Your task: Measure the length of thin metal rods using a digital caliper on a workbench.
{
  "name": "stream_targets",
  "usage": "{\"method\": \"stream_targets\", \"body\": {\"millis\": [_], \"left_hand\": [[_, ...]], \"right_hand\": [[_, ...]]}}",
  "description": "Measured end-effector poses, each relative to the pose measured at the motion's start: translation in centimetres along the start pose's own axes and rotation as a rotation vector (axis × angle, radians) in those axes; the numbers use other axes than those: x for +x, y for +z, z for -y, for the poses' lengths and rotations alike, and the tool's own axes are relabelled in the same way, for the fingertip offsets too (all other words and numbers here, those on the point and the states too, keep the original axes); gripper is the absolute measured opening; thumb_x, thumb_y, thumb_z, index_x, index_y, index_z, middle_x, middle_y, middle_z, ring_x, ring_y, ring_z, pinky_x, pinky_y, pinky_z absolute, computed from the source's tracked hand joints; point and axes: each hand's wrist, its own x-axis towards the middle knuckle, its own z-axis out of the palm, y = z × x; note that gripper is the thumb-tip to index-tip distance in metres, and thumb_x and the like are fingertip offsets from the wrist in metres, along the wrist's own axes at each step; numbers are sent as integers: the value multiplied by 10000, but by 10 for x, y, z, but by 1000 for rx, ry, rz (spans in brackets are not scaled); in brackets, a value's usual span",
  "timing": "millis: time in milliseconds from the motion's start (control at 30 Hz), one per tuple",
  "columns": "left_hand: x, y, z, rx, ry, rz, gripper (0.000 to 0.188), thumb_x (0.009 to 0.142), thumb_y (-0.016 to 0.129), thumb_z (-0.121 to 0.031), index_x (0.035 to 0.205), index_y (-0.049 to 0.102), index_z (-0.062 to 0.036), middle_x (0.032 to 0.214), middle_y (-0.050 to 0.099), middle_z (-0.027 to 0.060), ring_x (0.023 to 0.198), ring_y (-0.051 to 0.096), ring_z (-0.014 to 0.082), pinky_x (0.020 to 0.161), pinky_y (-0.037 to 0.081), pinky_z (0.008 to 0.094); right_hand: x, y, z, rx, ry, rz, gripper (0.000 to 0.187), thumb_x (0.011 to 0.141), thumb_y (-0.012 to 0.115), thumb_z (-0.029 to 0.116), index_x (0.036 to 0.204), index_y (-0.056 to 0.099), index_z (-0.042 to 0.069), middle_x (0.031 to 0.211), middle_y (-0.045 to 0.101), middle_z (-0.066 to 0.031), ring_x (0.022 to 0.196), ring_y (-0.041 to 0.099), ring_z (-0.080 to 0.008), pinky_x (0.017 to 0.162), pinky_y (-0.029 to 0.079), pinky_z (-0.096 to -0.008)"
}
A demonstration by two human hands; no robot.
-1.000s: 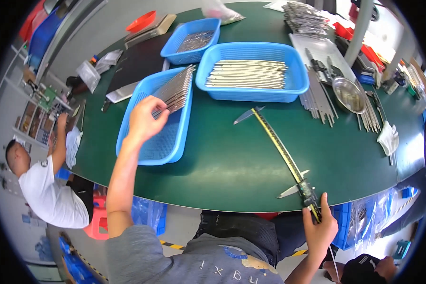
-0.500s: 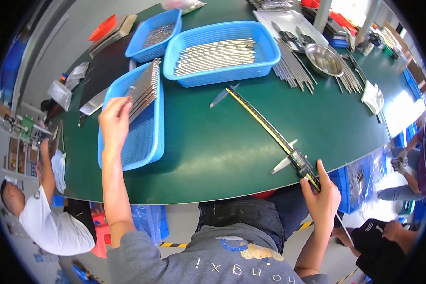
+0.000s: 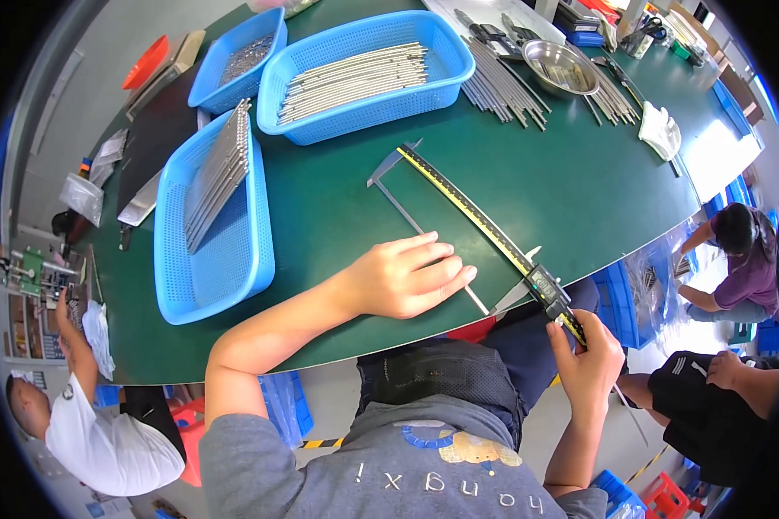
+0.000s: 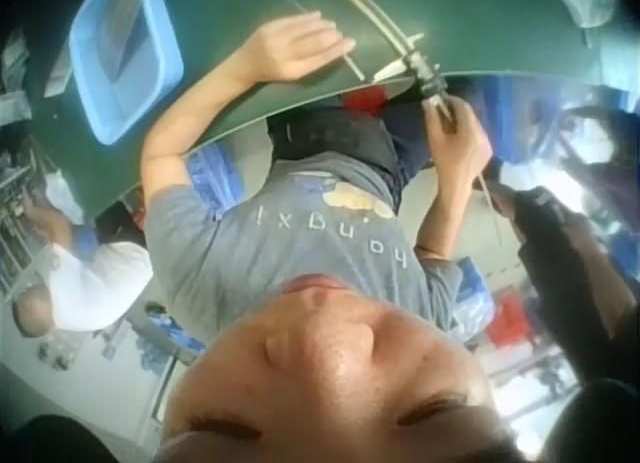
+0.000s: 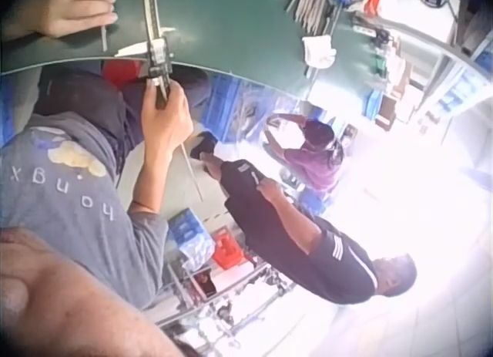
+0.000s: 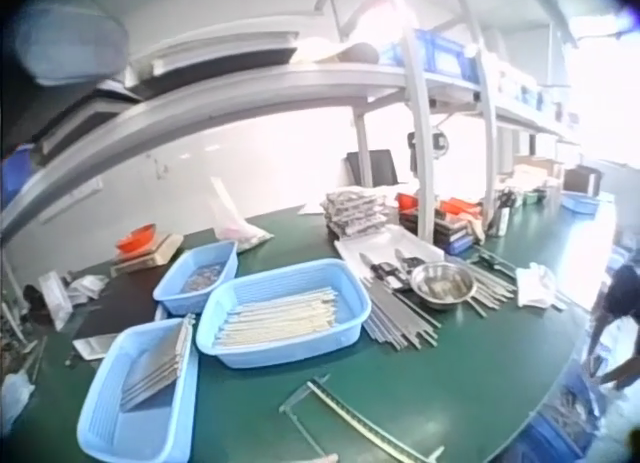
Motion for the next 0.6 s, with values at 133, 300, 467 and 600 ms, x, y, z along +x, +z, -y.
{"method": "stream_targets", "body": {"millis": [133,300,467,600], "left_hand": [[-2,5,0,-33,-14,-18,260,717,653,-140,970,691,-93,905,590,14,857,618,166,799,567,341],[-1,7,0,-71,-57,-28,290,691,655,-111,974,704,-77,895,633,39,868,641,191,787,581,359],[1,8,-1,-86,-58,-16,283,688,657,-116,964,703,-73,887,633,42,857,643,192,783,580,358],[0,10,-1,-89,-53,-10,274,692,661,-119,959,703,-74,889,633,43,854,643,192,786,577,361]], "right_hand": [[-1,0,2,-12,-3,1,300,711,779,270,878,646,60,665,609,-63,475,518,-171,470,410,-286],[1,0,4,-22,17,24,297,707,783,255,872,641,53,658,601,-69,473,511,-175,472,408,-283],[1,1,2,-16,3,18,293,703,787,240,866,639,48,651,590,-78,469,502,-180,468,400,-289],[1,1,0,-17,2,16,293,701,789,240,859,638,44,648,586,-83,468,500,-186,466,397,-293]]}}
